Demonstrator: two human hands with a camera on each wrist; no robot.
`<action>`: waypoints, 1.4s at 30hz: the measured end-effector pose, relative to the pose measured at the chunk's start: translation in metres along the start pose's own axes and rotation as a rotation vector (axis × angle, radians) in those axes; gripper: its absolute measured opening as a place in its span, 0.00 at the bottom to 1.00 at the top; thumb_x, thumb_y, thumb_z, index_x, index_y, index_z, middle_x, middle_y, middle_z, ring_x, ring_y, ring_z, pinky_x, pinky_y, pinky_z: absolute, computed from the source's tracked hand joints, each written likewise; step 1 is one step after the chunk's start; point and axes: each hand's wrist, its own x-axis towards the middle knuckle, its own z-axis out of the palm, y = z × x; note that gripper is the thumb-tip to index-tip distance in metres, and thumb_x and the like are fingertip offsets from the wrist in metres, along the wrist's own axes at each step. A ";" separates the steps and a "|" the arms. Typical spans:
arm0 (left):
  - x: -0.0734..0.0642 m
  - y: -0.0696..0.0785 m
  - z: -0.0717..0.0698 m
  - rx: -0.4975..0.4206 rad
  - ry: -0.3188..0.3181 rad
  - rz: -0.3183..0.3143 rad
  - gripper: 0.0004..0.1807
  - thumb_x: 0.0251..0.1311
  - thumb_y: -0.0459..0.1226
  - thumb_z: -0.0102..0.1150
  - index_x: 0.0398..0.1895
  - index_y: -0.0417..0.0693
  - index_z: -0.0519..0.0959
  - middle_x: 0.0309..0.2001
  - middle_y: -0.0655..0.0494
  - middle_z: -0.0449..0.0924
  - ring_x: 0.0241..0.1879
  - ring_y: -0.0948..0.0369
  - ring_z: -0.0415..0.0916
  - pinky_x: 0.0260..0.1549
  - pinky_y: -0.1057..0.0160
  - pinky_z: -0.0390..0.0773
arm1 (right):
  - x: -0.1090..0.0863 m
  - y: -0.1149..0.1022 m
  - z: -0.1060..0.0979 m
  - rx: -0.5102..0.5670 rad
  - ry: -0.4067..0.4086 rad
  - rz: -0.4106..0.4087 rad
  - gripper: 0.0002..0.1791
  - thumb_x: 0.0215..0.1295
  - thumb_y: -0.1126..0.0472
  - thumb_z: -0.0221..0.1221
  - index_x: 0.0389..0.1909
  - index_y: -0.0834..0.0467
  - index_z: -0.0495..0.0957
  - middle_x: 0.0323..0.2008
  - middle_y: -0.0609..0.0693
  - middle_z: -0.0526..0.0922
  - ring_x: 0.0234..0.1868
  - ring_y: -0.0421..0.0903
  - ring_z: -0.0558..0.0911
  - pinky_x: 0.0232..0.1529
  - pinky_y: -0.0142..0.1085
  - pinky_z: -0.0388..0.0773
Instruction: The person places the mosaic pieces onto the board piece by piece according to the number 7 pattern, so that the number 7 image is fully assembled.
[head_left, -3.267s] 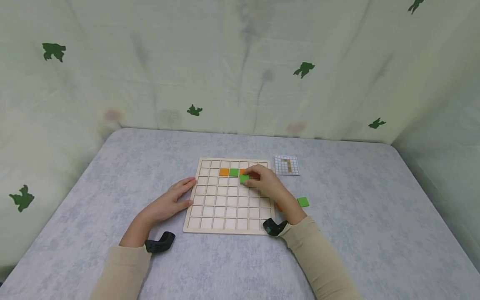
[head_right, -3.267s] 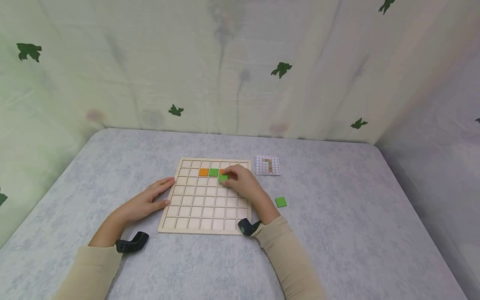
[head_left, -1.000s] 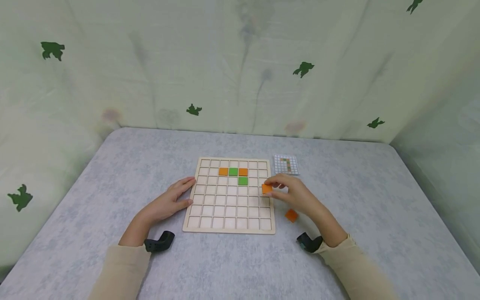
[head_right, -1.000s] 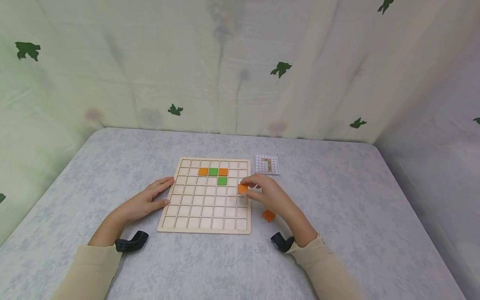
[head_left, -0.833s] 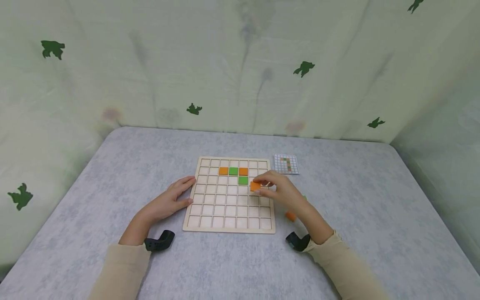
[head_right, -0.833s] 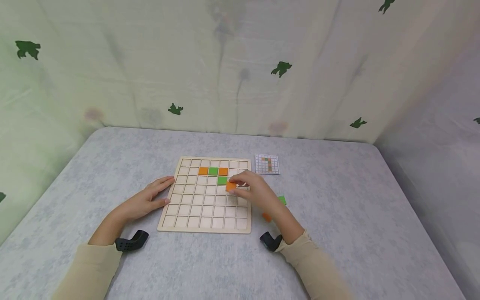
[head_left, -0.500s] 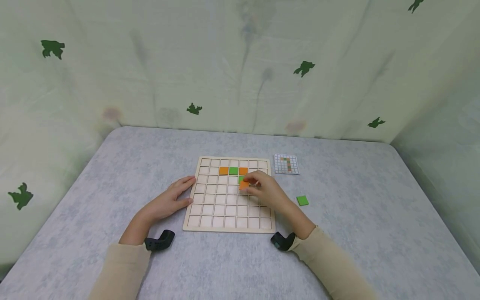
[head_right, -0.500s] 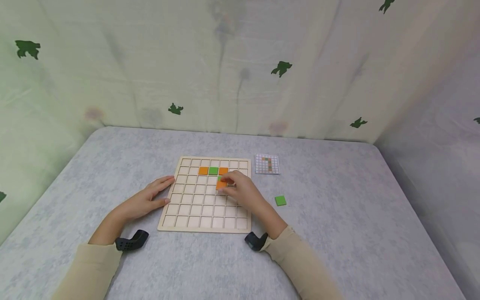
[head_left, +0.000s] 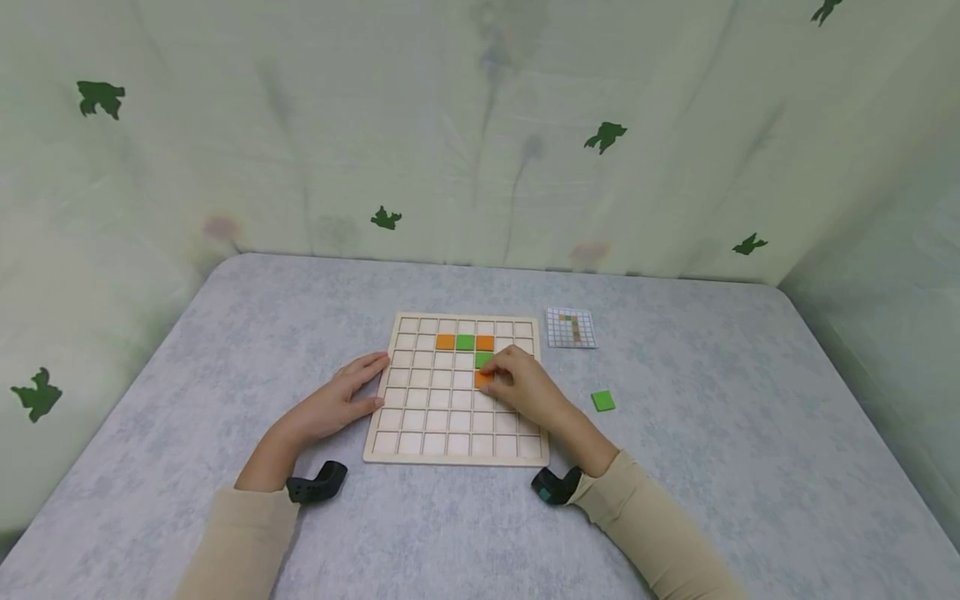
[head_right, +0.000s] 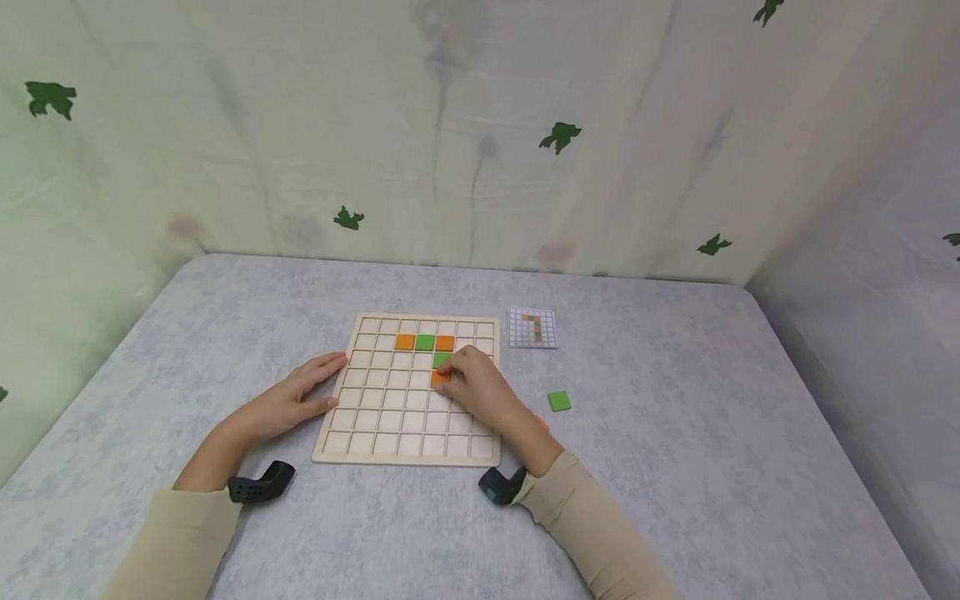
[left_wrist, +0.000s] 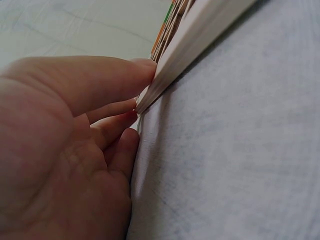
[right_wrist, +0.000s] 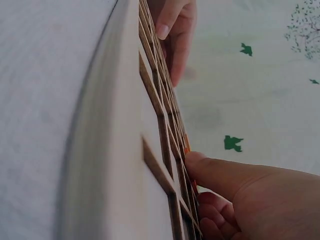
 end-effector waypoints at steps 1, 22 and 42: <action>0.000 0.000 0.000 0.003 0.001 0.000 0.35 0.63 0.38 0.51 0.69 0.39 0.49 0.69 0.44 0.40 0.66 0.45 0.32 0.58 0.41 0.40 | 0.000 -0.001 -0.001 0.005 -0.011 0.007 0.13 0.55 0.59 0.63 0.41 0.56 0.80 0.39 0.46 0.74 0.39 0.40 0.71 0.41 0.35 0.69; -0.001 0.003 0.001 0.008 0.003 0.002 0.35 0.62 0.37 0.51 0.69 0.39 0.49 0.69 0.43 0.41 0.66 0.45 0.33 0.57 0.41 0.41 | -0.048 0.001 -0.076 0.095 -0.007 -0.025 0.28 0.55 0.54 0.62 0.56 0.58 0.70 0.54 0.50 0.71 0.53 0.54 0.69 0.51 0.48 0.66; -0.002 0.002 0.000 0.039 0.022 -0.001 0.35 0.62 0.38 0.52 0.69 0.39 0.50 0.69 0.43 0.41 0.66 0.45 0.34 0.57 0.40 0.42 | -0.101 0.063 -0.095 -0.099 -0.058 0.130 0.22 0.52 0.64 0.64 0.50 0.60 0.74 0.49 0.54 0.73 0.53 0.53 0.70 0.53 0.48 0.65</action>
